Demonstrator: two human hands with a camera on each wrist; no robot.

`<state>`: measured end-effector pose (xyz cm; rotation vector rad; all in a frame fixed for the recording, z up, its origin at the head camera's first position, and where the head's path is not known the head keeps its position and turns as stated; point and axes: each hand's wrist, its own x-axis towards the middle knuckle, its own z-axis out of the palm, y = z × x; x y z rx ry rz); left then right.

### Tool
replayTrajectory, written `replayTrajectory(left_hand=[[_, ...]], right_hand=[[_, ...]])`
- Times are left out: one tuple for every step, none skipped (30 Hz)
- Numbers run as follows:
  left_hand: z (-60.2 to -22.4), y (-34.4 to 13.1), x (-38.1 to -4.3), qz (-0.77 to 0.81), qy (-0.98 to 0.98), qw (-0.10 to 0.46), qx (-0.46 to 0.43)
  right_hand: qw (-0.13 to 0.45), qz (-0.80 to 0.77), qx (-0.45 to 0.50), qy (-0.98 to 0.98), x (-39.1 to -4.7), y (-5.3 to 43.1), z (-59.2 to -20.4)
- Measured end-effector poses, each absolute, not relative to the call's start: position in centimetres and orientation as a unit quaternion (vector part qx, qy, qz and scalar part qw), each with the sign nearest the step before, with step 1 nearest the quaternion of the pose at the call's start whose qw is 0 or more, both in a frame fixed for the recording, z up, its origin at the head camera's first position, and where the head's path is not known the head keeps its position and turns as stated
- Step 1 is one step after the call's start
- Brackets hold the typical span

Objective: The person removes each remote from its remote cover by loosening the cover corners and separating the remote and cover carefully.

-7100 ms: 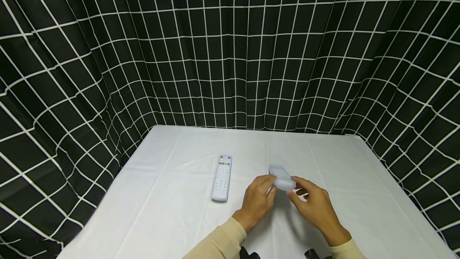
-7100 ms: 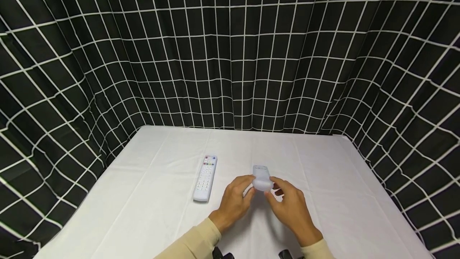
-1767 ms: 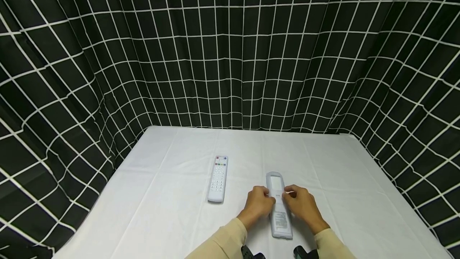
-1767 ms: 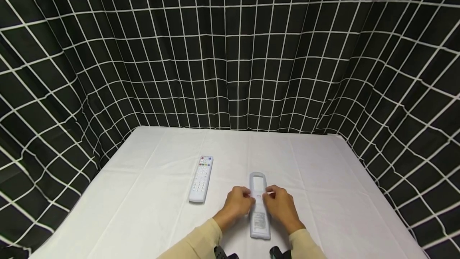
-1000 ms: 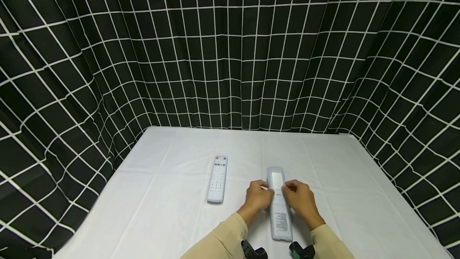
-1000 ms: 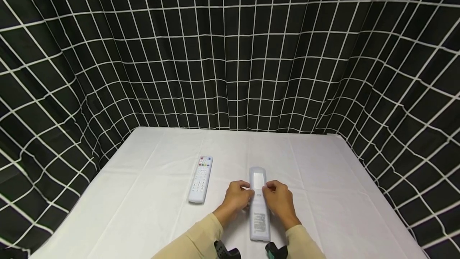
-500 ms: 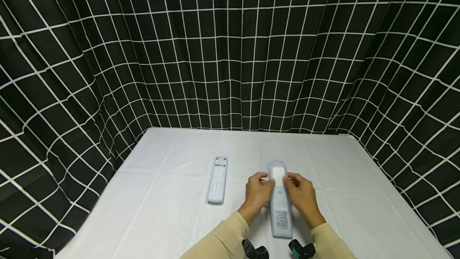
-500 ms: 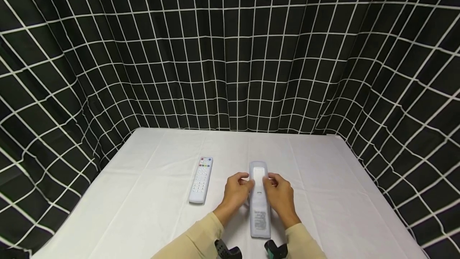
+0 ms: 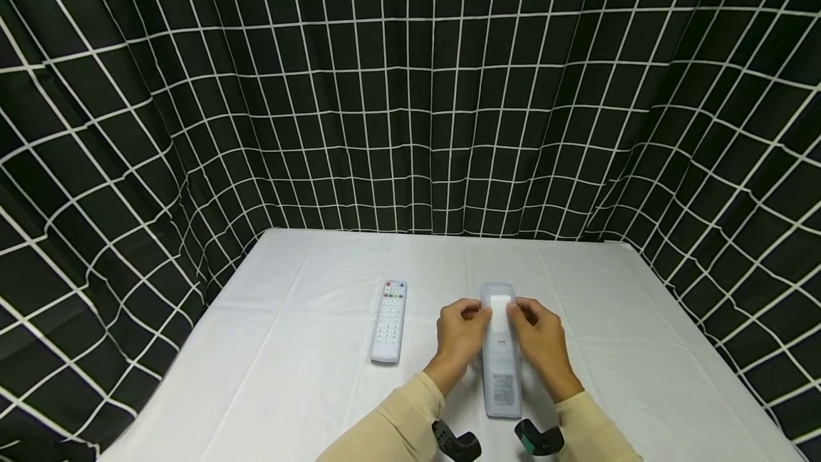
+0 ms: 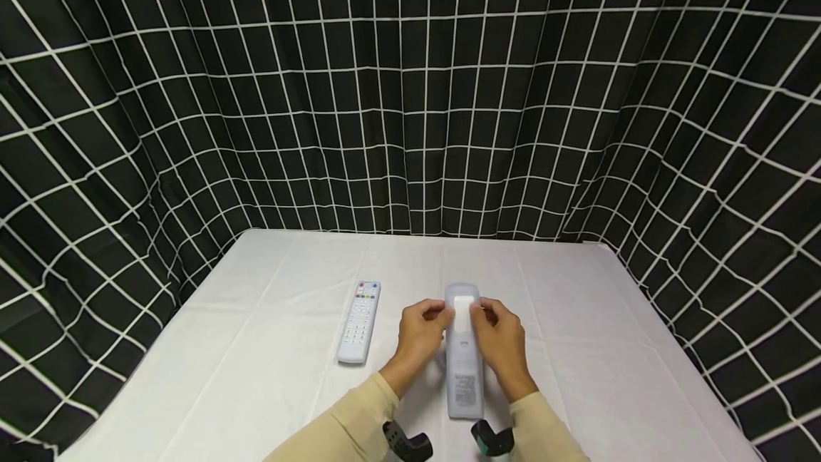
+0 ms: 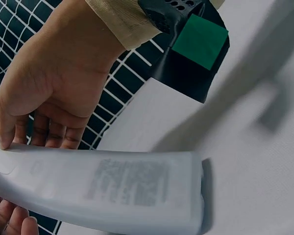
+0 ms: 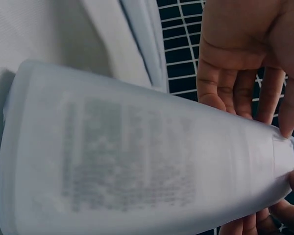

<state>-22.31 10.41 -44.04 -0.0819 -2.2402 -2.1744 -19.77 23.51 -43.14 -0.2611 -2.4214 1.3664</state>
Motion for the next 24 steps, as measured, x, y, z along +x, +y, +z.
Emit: replayTrajectory(left_hand=[[-43.9,10.4,-22.4,-0.699,-0.715,0.012,-0.027],[-43.9,10.4,-22.4,-0.700,-0.713,0.015,-0.029],[-43.8,10.4,-22.5,-0.703,-0.711,0.018,-0.030],[-43.7,10.5,-22.5,-0.705,-0.708,0.021,-0.033],[-43.7,10.5,-22.6,-0.707,-0.706,0.027,-0.037],[-43.6,10.5,-22.6,-0.709,-0.703,0.032,-0.040],[-43.6,10.5,-22.6,-0.712,-0.700,0.037,-0.045],[-43.5,10.5,-22.7,-0.715,-0.696,0.041,-0.049],[-43.4,10.5,-22.7,-0.718,-0.692,0.046,-0.054],[-43.4,10.5,-22.7,-0.721,-0.689,0.051,-0.058],[-43.3,10.5,-22.7,-0.722,-0.686,0.056,-0.063],[-43.2,10.5,-22.7,-0.724,-0.684,0.059,-0.066],[-43.2,10.5,-22.7,-0.725,-0.682,0.065,-0.070],[-43.1,10.5,-22.7,-0.725,-0.682,0.070,-0.072],[-43.0,10.5,-22.7,-0.724,-0.682,0.074,-0.075],[-43.0,10.5,-22.7,-0.723,-0.683,0.077,-0.077],[-42.9,10.5,-22.7,-0.722,-0.683,0.079,-0.079],[-42.9,10.5,-22.7,-0.721,-0.684,0.081,-0.081],[-42.8,10.4,-22.7,-0.720,-0.684,0.082,-0.083],[-42.7,10.4,-22.7,-0.718,-0.686,0.081,-0.084],[-42.7,10.3,-22.7,-0.717,-0.687,0.080,-0.087],[-42.6,10.3,-22.7,-0.715,-0.689,0.081,-0.090],[-42.5,10.2,-22.7,-0.713,-0.690,0.081,-0.093],[-42.5,10.2,-22.6,-0.710,-0.692,0.082,-0.096]], right_hand=[[0.173,0.487,-0.090,-0.852,-19.8,23.5,-43.0],[0.173,0.490,-0.088,-0.850,-19.8,23.5,-42.9],[0.174,0.493,-0.085,-0.848,-19.8,23.5,-42.7],[0.177,0.497,-0.082,-0.846,-19.8,23.5,-42.6],[0.180,0.498,-0.080,-0.844,-19.8,23.5,-42.5],[0.183,0.500,-0.079,-0.843,-19.8,23.5,-42.4],[0.189,0.501,-0.078,-0.841,-19.8,23.4,-42.4],[0.193,0.502,-0.078,-0.839,-19.8,23.4,-42.3],[0.198,0.504,-0.077,-0.837,-19.9,23.4,-42.3],[0.202,0.507,-0.077,-0.834,-19.9,23.3,-42.2],[0.207,0.509,-0.078,-0.832,-19.9,23.3,-42.2],[0.211,0.511,-0.078,-0.829,-19.9,23.3,-42.1],[0.216,0.514,-0.077,-0.826,-19.9,23.2,-42.0],[0.221,0.518,-0.076,-0.823,-19.9,23.2,-41.9],[0.225,0.521,-0.074,-0.820,-19.8,23.2,-41.8],[0.229,0.523,-0.073,-0.817,-19.8,23.2,-41.8],[0.234,0.525,-0.071,-0.815,-19.7,23.2,-41.7],[0.236,0.528,-0.069,-0.813,-19.7,23.2,-41.6],[0.238,0.530,-0.066,-0.811,-19.6,23.2,-41.4],[0.239,0.532,-0.064,-0.810,-19.5,23.2,-41.3],[0.241,0.535,-0.061,-0.808,-19.4,23.1,-41.2],[0.242,0.536,-0.058,-0.806,-19.4,23.1,-41.1],[0.242,0.539,-0.055,-0.805,-19.3,23.1,-41.1],[0.243,0.541,-0.053,-0.804,-19.2,23.1,-41.0]])
